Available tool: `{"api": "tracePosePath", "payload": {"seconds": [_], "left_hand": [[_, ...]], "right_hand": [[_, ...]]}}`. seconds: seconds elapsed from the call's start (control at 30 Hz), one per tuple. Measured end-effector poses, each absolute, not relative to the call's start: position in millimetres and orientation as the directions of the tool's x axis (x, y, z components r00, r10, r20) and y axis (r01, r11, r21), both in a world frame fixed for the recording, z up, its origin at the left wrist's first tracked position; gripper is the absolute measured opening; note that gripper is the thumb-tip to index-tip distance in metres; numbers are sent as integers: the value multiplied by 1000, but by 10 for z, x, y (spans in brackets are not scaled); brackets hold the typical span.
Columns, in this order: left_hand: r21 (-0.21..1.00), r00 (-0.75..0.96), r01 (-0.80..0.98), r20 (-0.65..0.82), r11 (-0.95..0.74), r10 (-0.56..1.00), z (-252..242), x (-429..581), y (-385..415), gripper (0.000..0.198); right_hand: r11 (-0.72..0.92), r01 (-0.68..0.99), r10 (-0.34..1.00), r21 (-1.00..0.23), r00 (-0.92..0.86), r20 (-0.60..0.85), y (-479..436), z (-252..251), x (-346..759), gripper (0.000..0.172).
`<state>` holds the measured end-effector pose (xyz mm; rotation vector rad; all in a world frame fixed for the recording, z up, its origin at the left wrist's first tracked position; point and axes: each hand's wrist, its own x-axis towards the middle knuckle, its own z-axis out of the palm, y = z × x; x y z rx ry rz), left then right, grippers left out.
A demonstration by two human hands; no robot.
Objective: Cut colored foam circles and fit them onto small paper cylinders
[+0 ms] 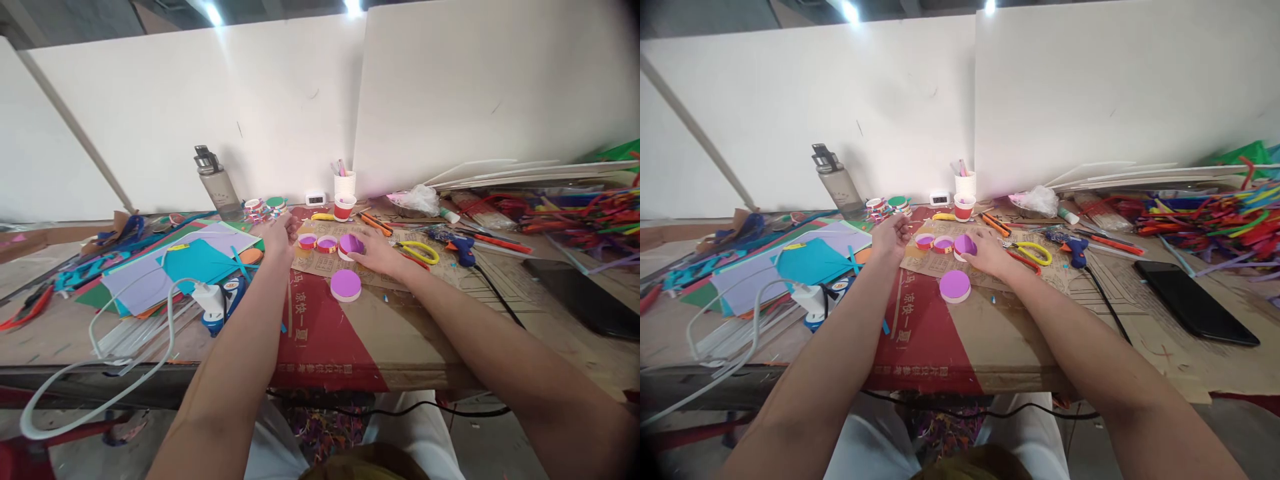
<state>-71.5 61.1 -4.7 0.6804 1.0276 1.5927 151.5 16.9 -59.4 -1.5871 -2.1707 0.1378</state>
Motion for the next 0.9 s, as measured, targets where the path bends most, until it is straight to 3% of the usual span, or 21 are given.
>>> {"api": "tracePosePath", "payload": {"seconds": [0.33,0.9], "left_hand": [[873,-201,-486,-78,-30,976,-43,-645,584,9],[898,-99,-439,-37,-11,994,-112,-562,547,19]], "right_hand": [[315,912,940,-264,-261,221,165,-552,1574,50],[377,894,916,-242,-322,240,205,-667,1619,55]]}}
